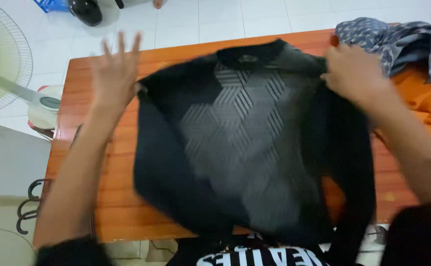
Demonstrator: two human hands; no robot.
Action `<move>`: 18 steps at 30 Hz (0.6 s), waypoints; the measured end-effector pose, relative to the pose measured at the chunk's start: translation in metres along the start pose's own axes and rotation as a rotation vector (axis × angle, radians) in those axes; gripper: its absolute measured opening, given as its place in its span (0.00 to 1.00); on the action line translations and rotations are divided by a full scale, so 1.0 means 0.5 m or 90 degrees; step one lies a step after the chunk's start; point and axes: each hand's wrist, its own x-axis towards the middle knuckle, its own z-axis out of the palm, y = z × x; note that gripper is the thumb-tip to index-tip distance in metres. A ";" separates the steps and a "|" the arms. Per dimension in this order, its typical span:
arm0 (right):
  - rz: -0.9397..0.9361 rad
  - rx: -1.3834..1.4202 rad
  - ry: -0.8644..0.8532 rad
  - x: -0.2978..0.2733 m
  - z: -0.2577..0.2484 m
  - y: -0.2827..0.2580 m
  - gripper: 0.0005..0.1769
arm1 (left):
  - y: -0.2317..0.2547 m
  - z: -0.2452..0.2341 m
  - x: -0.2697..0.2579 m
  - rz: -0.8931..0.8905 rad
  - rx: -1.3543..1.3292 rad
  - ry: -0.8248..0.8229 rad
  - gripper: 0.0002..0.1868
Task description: Smoothing out a black shirt on a wooden table and then placing it onto a plastic clothes hanger.
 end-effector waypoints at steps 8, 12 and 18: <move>0.053 0.232 -0.028 0.111 0.204 -0.213 0.42 | 0.351 0.189 0.052 0.067 -0.426 -0.097 0.48; 0.006 0.222 -0.039 0.094 0.237 -0.241 0.42 | 0.415 0.257 0.012 -0.040 -0.519 -0.191 0.44; -0.074 0.479 0.128 0.081 0.310 -0.178 0.34 | 0.358 0.300 -0.089 -0.065 -0.528 -0.041 0.41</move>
